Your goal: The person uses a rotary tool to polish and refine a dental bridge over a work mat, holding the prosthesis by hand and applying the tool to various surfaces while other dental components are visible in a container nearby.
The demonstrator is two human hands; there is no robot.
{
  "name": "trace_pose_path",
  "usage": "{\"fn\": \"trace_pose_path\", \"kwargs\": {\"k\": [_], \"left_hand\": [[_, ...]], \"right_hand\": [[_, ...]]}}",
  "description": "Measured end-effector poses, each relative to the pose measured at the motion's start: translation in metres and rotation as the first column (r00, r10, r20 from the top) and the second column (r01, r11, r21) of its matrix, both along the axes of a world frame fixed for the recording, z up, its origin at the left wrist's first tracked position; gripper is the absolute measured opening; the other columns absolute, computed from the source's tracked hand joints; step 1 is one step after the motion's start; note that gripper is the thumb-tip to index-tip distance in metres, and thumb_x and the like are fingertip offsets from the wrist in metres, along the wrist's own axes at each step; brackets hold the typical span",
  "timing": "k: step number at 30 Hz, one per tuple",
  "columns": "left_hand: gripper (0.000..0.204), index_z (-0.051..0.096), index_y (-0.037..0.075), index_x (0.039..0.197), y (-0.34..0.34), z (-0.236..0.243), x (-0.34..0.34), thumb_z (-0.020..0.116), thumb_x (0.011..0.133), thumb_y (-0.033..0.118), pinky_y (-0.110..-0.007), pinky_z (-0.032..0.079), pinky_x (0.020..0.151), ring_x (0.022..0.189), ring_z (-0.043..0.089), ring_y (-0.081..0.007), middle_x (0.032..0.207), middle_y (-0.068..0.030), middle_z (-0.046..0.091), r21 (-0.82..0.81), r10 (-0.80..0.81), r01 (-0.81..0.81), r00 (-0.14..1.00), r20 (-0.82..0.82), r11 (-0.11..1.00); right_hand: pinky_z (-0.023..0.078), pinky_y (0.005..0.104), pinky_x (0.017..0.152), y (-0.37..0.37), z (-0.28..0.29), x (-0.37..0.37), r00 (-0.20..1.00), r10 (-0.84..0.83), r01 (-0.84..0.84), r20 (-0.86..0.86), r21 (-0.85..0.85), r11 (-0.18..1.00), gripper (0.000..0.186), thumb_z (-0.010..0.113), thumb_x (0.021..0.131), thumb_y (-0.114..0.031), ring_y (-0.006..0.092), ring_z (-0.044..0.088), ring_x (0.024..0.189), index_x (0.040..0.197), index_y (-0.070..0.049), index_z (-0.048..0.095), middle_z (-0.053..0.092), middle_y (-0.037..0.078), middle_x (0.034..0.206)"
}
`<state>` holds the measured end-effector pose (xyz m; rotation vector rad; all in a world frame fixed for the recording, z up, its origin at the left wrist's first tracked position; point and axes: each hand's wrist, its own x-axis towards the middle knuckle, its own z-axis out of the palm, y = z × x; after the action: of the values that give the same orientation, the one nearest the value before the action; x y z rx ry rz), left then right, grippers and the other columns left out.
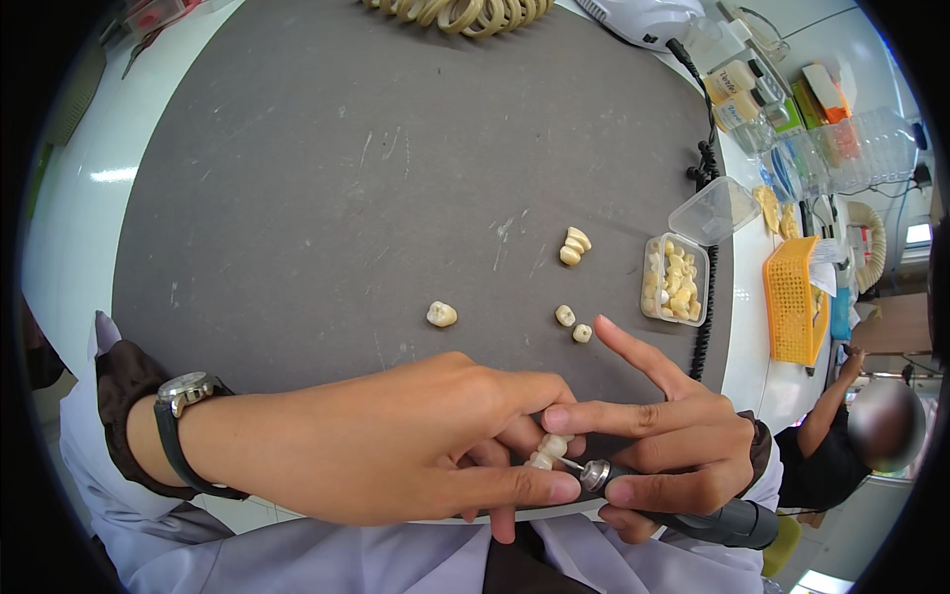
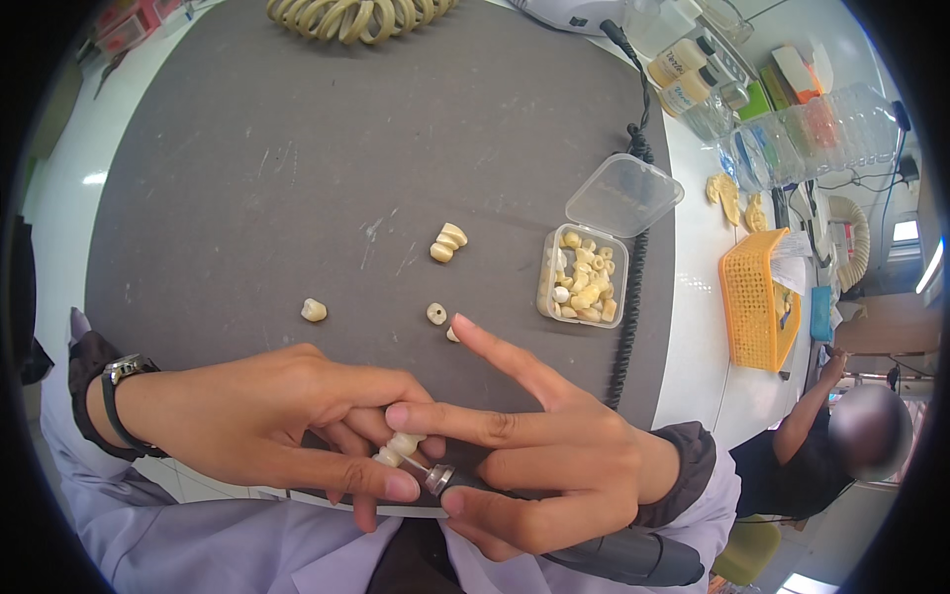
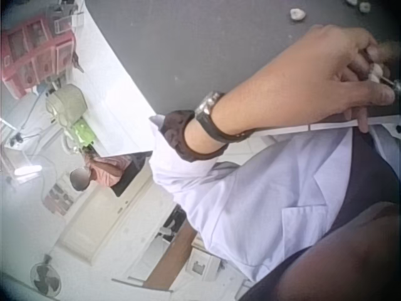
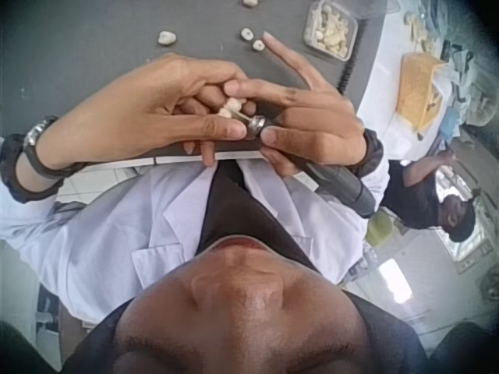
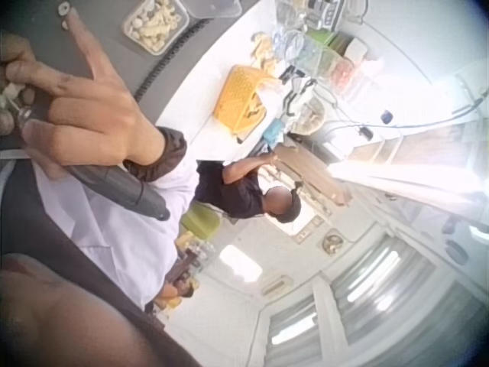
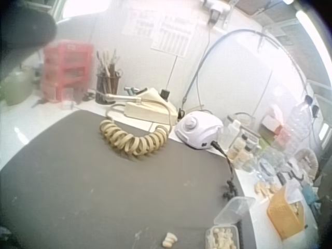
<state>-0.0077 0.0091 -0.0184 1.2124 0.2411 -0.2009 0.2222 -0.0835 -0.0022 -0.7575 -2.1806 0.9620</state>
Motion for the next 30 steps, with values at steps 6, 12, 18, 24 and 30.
{"fn": "trace_pose_path", "kwargs": {"k": [6,12,18,24,30], "left_hand": [[0.025,0.051,0.004,0.112,0.0013,0.001,0.0002,0.058,0.099,0.024,-0.019,0.047,0.059,0.08,0.072,-0.0101,0.088,-0.0041,0.072,-0.007,-0.009,0.009,1.0,-0.022,1.0],[0.025,0.051,0.004,0.113,0.0021,0.0023,0.0009,0.058,0.099,0.024,-0.02,0.049,0.061,0.08,0.072,-0.0109,0.088,-0.0049,0.072,0.011,-0.015,0.015,1.0,-0.018,1.0],[0.025,0.051,0.004,0.113,-0.0003,0.0,0.0007,0.058,0.099,0.023,-0.02,0.049,0.061,0.08,0.072,-0.0109,0.089,-0.0046,0.072,-0.015,0.001,-0.001,1.0,-0.001,1.0],[0.024,0.052,0.003,0.112,0.0015,0.0025,0.0005,0.059,0.098,0.022,-0.02,0.049,0.061,0.082,0.072,-0.0102,0.089,-0.0038,0.071,-0.002,-0.009,0.009,1.0,-0.008,1.0],[0.024,0.052,0.004,0.111,0.0003,-0.0001,0.0004,0.059,0.098,0.022,-0.019,0.048,0.059,0.082,0.072,-0.0096,0.088,-0.0029,0.071,-0.013,-0.008,0.008,1.0,0.001,1.0]], "right_hand": [[0.021,0.082,0.097,0.0013,0.0017,-0.0009,1.0,0.0,0.0,0.008,-0.007,1.0,0.025,0.076,0.082,-0.007,0.0428,0.067,0.099,0.097,-0.008,0.056,0.055,0.006,0.052],[0.021,0.0818,0.097,0.001,-0.0003,-0.0011,1.0,-0.008,0.008,0.005,-0.001,1.0,0.023,0.075,0.083,-0.008,0.0428,0.068,0.098,0.096,-0.008,0.056,0.056,0.006,0.052],[0.022,0.0814,0.097,-0.0003,0.0003,0.0002,1.0,-0.006,0.006,-0.01,-0.005,1.0,0.023,0.075,0.083,-0.008,0.0427,0.068,0.098,0.096,-0.008,0.056,0.056,0.006,0.052],[0.022,0.0813,0.097,0.0014,0.0007,0.0017,1.0,0.002,-0.002,0.002,-0.013,1.0,0.024,0.075,0.083,-0.008,0.0422,0.068,0.097,0.098,-0.008,0.056,0.056,0.006,0.052],[0.021,0.0816,0.097,0.0007,0.0007,-0.0001,1.0,-0.011,0.011,-0.007,-0.013,1.0,0.026,0.075,0.083,-0.009,0.0419,0.068,0.097,0.101,-0.009,0.056,0.056,0.006,0.052]]}}
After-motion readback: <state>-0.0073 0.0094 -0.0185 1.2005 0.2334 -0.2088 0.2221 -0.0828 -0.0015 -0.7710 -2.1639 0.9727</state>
